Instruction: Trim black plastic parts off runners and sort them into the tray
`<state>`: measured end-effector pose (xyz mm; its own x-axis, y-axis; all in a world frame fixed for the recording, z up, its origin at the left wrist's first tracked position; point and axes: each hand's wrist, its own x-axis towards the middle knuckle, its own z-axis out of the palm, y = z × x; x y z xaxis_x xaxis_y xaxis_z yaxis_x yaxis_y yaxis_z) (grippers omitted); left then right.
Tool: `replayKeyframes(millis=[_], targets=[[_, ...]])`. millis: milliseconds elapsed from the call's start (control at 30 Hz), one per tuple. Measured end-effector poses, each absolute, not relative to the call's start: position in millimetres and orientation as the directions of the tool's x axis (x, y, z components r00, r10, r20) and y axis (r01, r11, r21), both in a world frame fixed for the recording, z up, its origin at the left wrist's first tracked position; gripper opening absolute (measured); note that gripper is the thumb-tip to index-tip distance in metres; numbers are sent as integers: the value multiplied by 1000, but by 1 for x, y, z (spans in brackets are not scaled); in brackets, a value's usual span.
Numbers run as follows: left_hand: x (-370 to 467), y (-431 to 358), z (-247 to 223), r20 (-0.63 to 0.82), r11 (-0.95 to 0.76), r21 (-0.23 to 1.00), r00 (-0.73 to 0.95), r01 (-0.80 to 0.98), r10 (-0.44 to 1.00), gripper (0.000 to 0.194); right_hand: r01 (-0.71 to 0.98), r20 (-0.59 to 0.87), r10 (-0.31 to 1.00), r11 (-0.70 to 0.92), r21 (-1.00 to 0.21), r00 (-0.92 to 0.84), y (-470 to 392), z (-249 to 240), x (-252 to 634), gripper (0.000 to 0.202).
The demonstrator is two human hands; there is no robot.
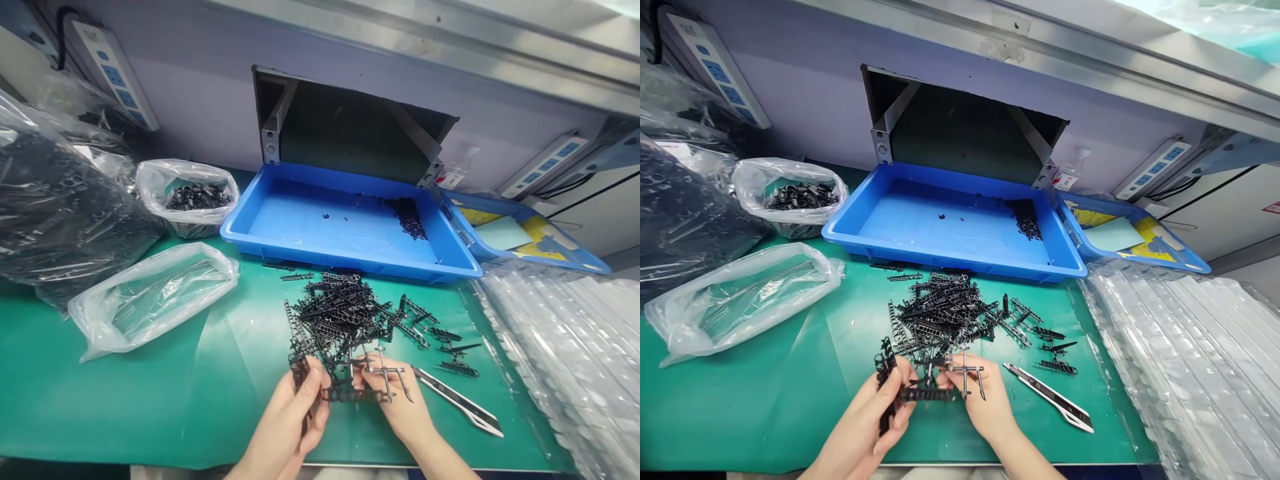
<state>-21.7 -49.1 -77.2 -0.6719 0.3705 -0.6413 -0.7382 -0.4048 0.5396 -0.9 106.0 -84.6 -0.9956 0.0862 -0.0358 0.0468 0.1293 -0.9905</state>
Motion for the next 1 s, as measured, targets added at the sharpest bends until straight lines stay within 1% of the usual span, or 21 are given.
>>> replayKeyframes(millis=[67, 133, 233, 333, 433, 533, 600, 667, 733, 833, 900, 1000], targets=[[-20, -45, -76, -701, -417, 477, -621, -773, 350, 55, -128, 156, 86, 267, -955, -984, 102, -85, 0, 31], [-20, -43, -76, -677, -428, 485, -638, -762, 368, 52, -251, 300, 87, 360, -899, -950, 99, -83, 1, 31], [-22, -42, -79, -593, -395, 544, -672, -740, 444, 46, -298, 400, 152, 448, -843, -904, 98, -83, 2, 24], [-21, -41, -82, -615, -369, 544, -657, -754, 436, 46, -350, 489, 185, 493, -797, -852, 99, -86, 5, 18], [-20, -41, -82, -628, -417, 516, -662, -748, 410, 44, -407, 558, 161, 528, -745, -814, 101, -92, 8, 20], [-21, -42, -83, -600, -499, 506, -703, -703, 382, 42, -432, 566, 109, 534, -727, -817, 102, -97, 10, 23], [-22, -44, -84, -558, -532, 533, -746, -658, 364, 37, -439, 537, 68, 495, -750, -841, 101, -99, 12, 24], [-23, -46, -85, -501, -549, 574, -791, -608, 351, 31, -376, 447, 49, 463, -803, -893, 98, -101, 15, 20], [-24, -47, -85, -453, -554, 607, -821, -569, 347, 30, -258, 314, 52, 450, -855, -948, 94, -102, 17, 20], [-26, -47, -84, -421, -510, 667, -840, -543, 342, 30, -132, 189, 101, 413, -901, -977, 89, -99, 16, 23], [-29, -47, -83, -411, -429, 730, -843, -532, 346, 30, -104, 176, 164, 374, -922, -971, 89, -93, 13, 22], [-38, -53, -81, -382, -290, 828, -861, -480, 334, 28, -94, 194, 278, 336, -937, -941, 99, -80, 2, 20]])
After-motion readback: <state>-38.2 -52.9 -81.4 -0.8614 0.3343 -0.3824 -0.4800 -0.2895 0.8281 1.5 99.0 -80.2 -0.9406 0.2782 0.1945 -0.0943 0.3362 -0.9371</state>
